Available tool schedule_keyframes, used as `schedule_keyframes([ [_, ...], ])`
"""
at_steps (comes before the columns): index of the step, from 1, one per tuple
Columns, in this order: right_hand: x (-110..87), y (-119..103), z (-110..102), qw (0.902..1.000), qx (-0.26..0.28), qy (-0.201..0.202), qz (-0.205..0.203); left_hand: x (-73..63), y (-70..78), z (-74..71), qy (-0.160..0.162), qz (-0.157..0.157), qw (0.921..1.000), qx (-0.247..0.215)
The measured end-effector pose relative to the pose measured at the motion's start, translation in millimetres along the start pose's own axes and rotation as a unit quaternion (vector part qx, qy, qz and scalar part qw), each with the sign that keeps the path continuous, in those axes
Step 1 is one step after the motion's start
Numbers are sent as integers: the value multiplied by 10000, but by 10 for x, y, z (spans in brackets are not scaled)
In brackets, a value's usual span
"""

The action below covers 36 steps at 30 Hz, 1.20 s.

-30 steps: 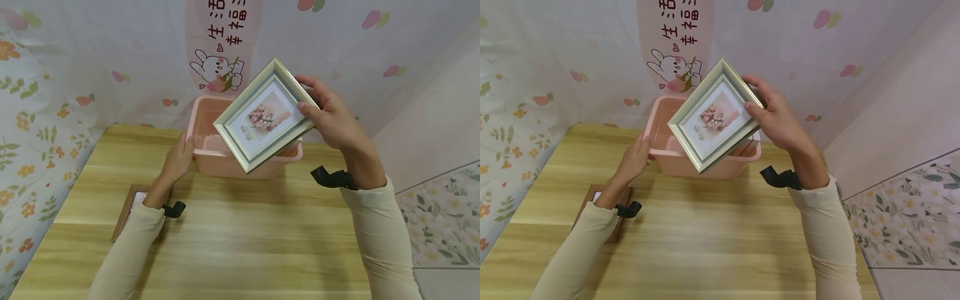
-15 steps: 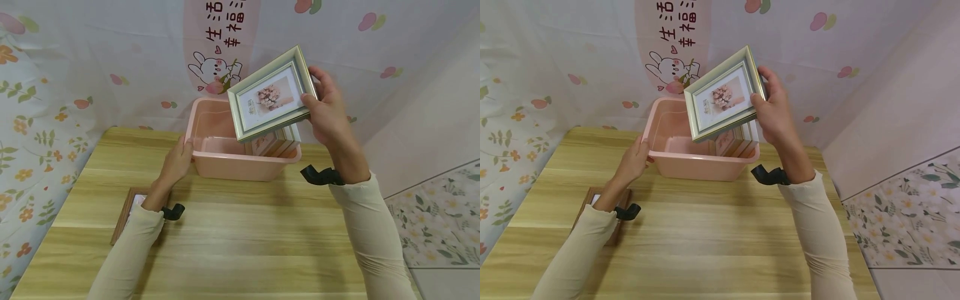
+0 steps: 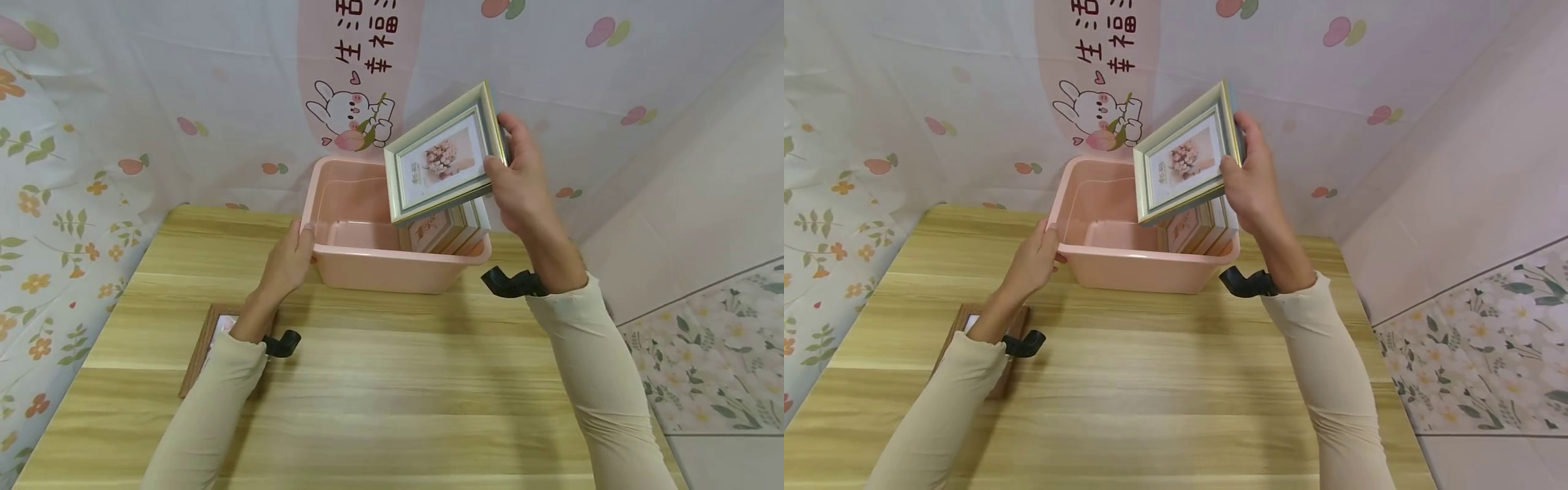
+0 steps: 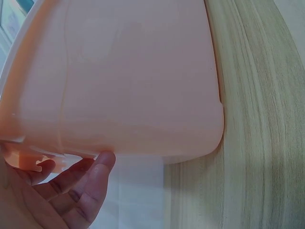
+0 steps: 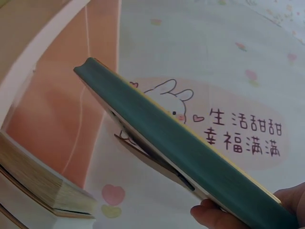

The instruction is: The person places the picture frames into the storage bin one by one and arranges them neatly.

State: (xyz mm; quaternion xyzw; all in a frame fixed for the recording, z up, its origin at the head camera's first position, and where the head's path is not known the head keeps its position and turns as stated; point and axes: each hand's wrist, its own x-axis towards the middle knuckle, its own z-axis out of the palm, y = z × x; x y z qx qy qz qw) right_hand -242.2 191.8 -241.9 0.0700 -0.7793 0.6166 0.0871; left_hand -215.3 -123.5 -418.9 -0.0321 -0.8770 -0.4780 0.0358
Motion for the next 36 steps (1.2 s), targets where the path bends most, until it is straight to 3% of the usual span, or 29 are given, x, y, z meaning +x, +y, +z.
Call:
schedule_keyframes([
  [27,32,413,172,9936,-1012,-229,440,-14,1,0,67,63,10000,34],
  [36,7,558,257,9772,-2102,-284,69,-8,-8,3,95,47,9999,29],
])
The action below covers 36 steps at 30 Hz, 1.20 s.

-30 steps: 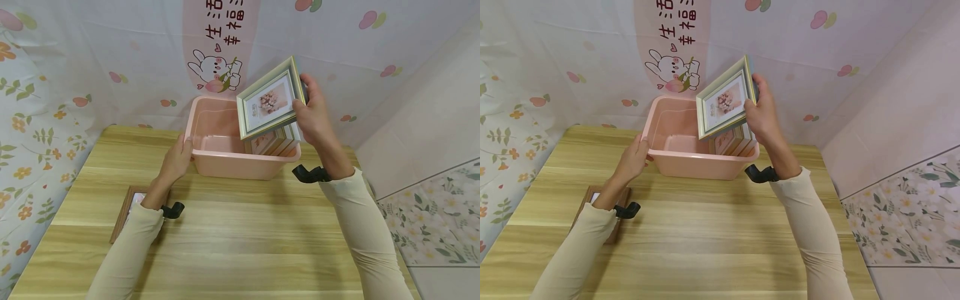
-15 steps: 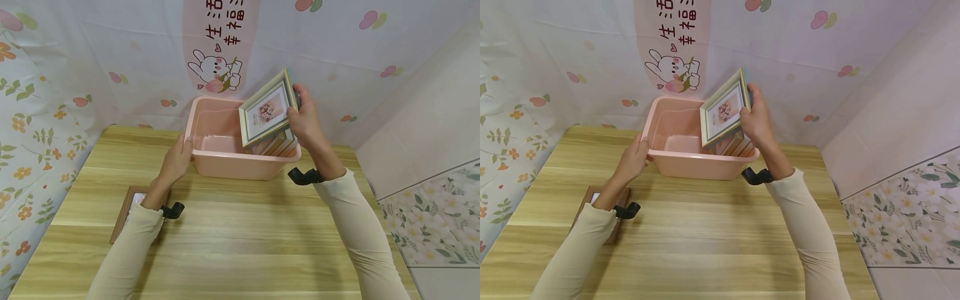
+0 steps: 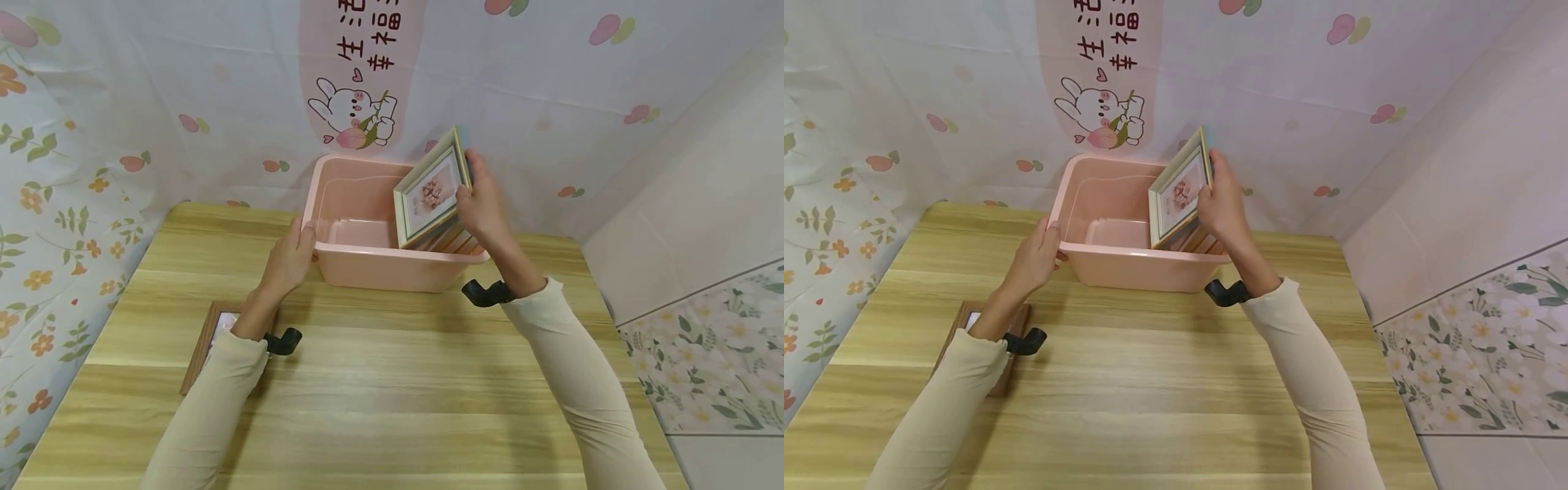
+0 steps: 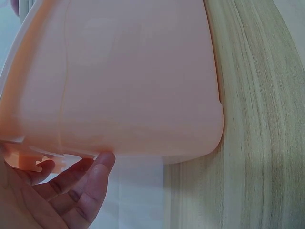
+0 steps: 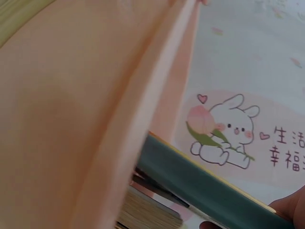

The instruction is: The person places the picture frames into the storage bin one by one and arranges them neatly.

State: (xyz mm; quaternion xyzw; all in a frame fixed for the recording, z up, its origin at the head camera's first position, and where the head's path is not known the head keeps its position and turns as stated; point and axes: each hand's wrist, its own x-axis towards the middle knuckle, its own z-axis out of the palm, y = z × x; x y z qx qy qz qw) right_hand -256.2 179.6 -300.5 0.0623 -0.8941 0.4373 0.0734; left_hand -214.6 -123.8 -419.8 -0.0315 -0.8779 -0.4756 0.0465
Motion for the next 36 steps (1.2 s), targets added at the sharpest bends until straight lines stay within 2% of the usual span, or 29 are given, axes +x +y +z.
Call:
schedule_keyframes([
  [8,13,91,144,9984,-349,72,-434,9,12,-11,-45,6,10000,-13],
  [18,-6,188,357,9927,-923,85,-769,-2,11,0,-49,-27,10000,-76],
  [23,-21,182,417,9879,-1388,79,-683,-1,0,7,-61,30,10000,-67],
  [32,4,241,541,9732,-2206,-2,-647,5,0,3,-62,59,10000,-49],
  [36,8,257,602,9535,-2949,-124,-605,10,-3,-1,-131,72,9998,-88],
])
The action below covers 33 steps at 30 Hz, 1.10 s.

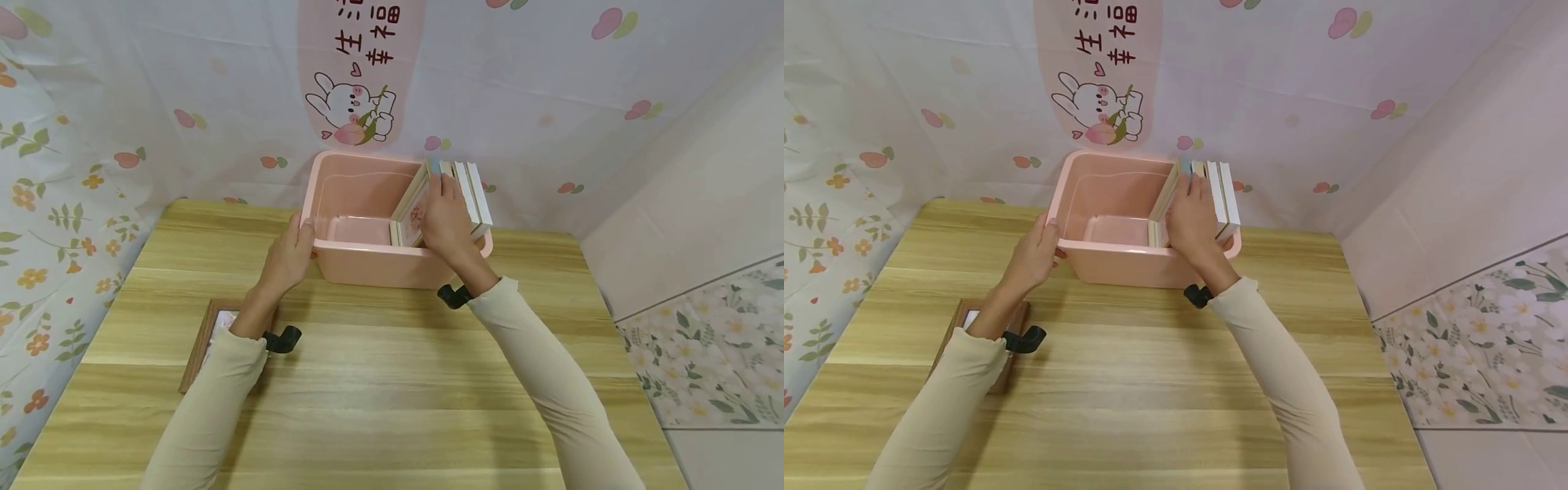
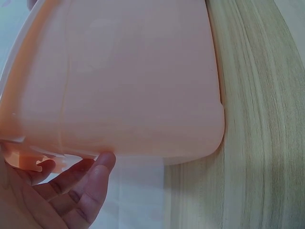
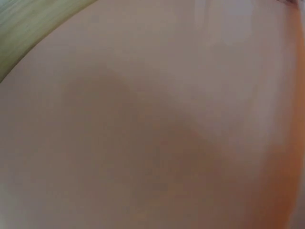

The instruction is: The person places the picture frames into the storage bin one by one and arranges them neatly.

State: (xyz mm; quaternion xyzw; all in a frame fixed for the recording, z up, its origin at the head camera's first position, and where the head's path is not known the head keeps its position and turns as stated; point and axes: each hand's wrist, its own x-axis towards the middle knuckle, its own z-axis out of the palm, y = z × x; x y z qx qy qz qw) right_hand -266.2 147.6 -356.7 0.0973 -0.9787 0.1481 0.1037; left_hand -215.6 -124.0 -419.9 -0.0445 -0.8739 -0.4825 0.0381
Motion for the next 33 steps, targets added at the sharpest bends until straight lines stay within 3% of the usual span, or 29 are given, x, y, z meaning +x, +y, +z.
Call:
schedule_keyframes([
  [4,-1,-22,45,9981,-559,-214,122,1,4,0,-23,11,10000,5],
  [20,71,-65,61,9864,-1360,-829,407,13,-1,-3,42,0,10000,41],
  [25,63,-61,32,9884,-1222,-820,371,13,-12,-1,31,-10,10000,22],
  [33,-15,53,-98,9967,-741,-307,121,17,-36,5,51,-28,10000,27],
])
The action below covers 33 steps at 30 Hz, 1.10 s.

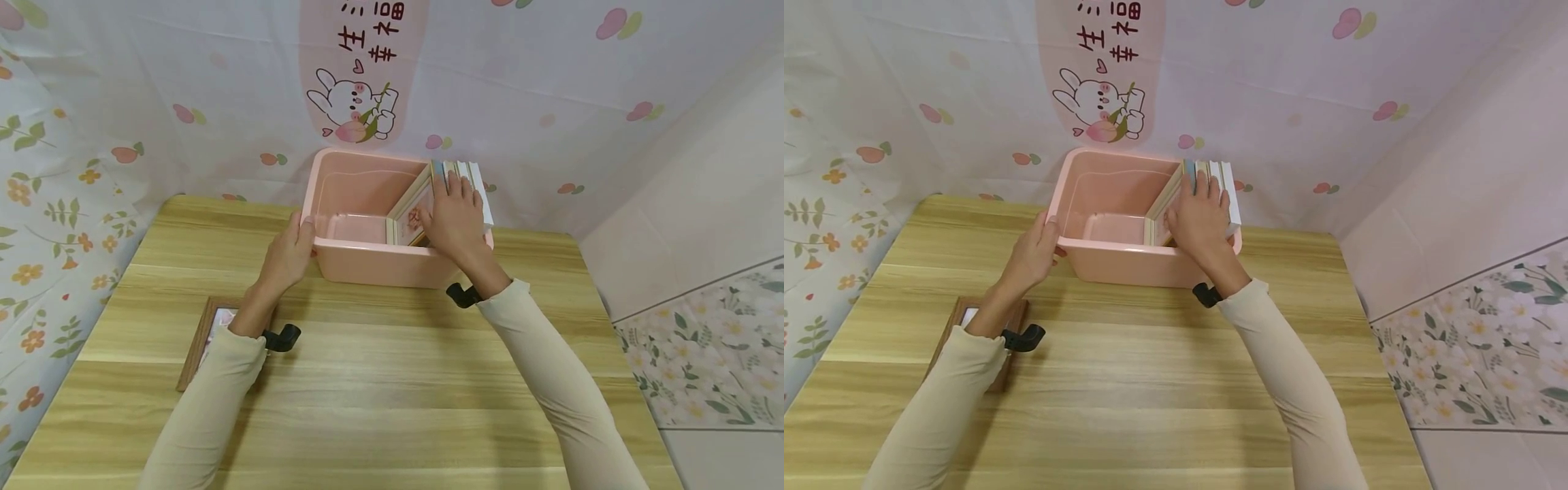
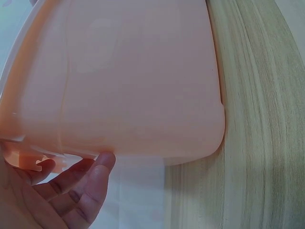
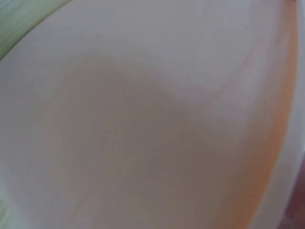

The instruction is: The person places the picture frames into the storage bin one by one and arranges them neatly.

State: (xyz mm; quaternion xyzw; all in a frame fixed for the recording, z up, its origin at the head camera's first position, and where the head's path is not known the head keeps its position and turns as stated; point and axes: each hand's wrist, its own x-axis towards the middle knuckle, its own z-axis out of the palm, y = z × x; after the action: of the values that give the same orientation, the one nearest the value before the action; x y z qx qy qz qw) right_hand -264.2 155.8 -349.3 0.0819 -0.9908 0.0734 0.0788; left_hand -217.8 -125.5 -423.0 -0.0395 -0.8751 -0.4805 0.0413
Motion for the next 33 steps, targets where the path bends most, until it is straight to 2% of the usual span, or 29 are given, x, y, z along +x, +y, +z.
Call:
schedule_keyframes([
  [11,-155,292,-118,9970,738,188,-158,-5,20,-9,40,-24,10000,32],
  [20,-349,490,-103,9878,1556,37,-83,0,23,-7,-43,-52,9999,-86],
  [26,-448,632,-41,9716,2360,-51,153,-8,32,-3,-2,-66,10000,-2],
  [31,-453,718,21,9509,3092,142,-24,-11,36,-7,15,-33,10000,2],
  [33,-452,741,45,9416,3366,69,7,-12,37,-10,4,-26,10000,-14],
])
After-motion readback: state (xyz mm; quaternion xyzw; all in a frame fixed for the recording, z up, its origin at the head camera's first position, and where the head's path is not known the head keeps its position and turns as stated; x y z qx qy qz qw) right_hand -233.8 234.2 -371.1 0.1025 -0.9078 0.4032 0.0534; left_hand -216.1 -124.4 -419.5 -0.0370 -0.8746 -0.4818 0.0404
